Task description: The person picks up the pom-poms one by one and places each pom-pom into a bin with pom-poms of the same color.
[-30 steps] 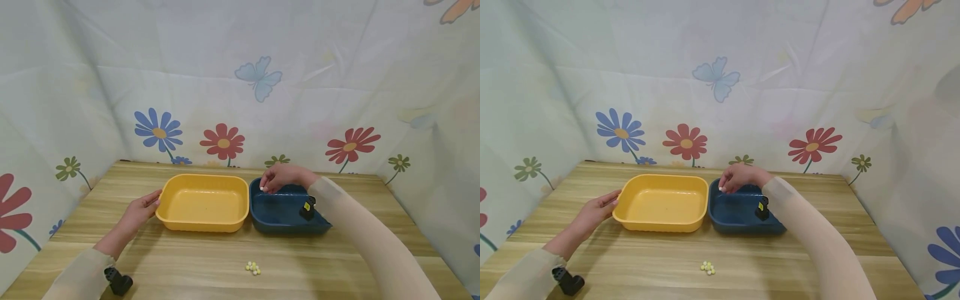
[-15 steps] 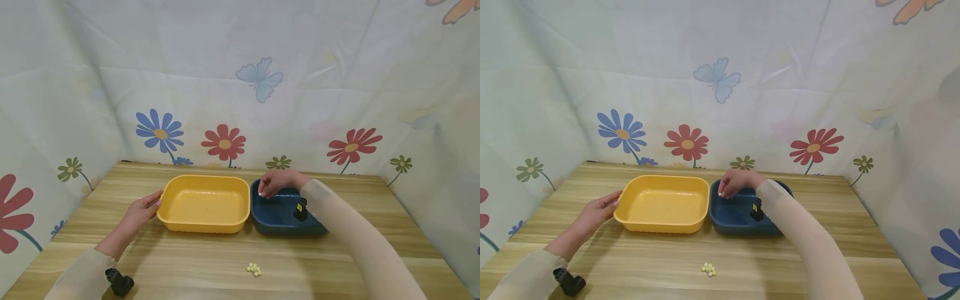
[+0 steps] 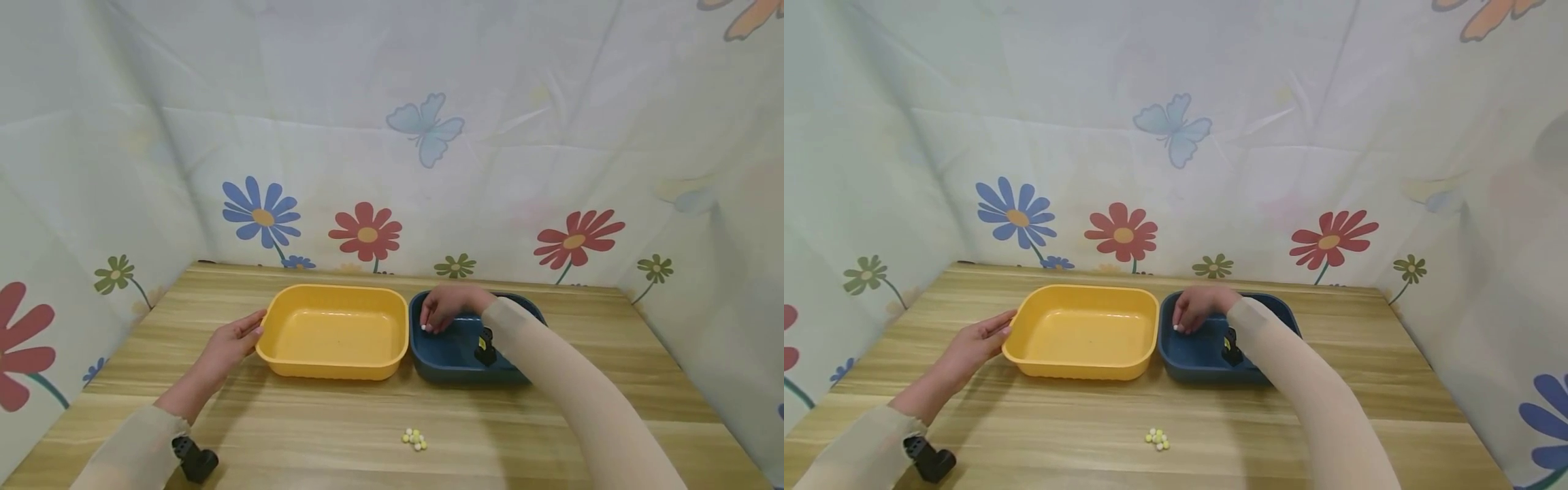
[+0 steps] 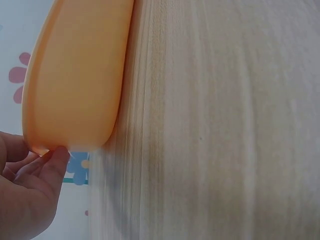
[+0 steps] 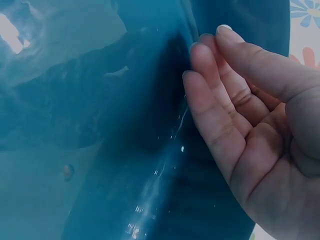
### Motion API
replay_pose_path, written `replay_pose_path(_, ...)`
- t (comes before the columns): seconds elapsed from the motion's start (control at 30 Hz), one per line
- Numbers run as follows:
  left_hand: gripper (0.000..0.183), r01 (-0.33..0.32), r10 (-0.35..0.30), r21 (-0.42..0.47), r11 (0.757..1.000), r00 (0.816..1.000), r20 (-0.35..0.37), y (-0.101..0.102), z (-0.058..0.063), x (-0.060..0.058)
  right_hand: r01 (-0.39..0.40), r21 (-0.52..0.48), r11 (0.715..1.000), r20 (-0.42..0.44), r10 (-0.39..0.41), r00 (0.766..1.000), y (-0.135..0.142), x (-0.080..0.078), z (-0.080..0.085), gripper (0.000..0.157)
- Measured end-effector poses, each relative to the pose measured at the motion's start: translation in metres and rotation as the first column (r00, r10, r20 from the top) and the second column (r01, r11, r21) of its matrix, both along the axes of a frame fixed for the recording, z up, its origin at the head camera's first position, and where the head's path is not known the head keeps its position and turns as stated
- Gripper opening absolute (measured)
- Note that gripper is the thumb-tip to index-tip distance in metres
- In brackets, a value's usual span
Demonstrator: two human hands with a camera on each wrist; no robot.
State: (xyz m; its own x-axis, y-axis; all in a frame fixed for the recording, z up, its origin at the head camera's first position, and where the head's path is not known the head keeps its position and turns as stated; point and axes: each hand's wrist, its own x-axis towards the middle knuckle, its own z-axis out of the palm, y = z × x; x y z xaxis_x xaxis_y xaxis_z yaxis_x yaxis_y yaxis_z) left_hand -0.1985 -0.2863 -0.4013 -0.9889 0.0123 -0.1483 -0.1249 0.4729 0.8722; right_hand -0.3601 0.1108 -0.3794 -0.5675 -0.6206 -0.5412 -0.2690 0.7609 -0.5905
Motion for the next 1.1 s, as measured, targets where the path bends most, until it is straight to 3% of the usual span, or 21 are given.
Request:
replay_pose_path(0.6, 0.054, -0.007, 0.007, -0.013, 1.0, 1.0, 0.007, 0.001, 0.002, 0.0, 0.026, 0.031, 0.999, 0.034, -0.027, 0.999, -0.003, 0.003, -0.01, 0.01)
replay_pose_path(1.1, 0.054, -0.012, 0.012, -0.015, 1.0, 1.0, 0.008, 0.002, 0.002, 0.001, 0.006, 0.065, 0.998, -0.018, -0.005, 1.0, -0.009, 0.012, -0.004, 0.014)
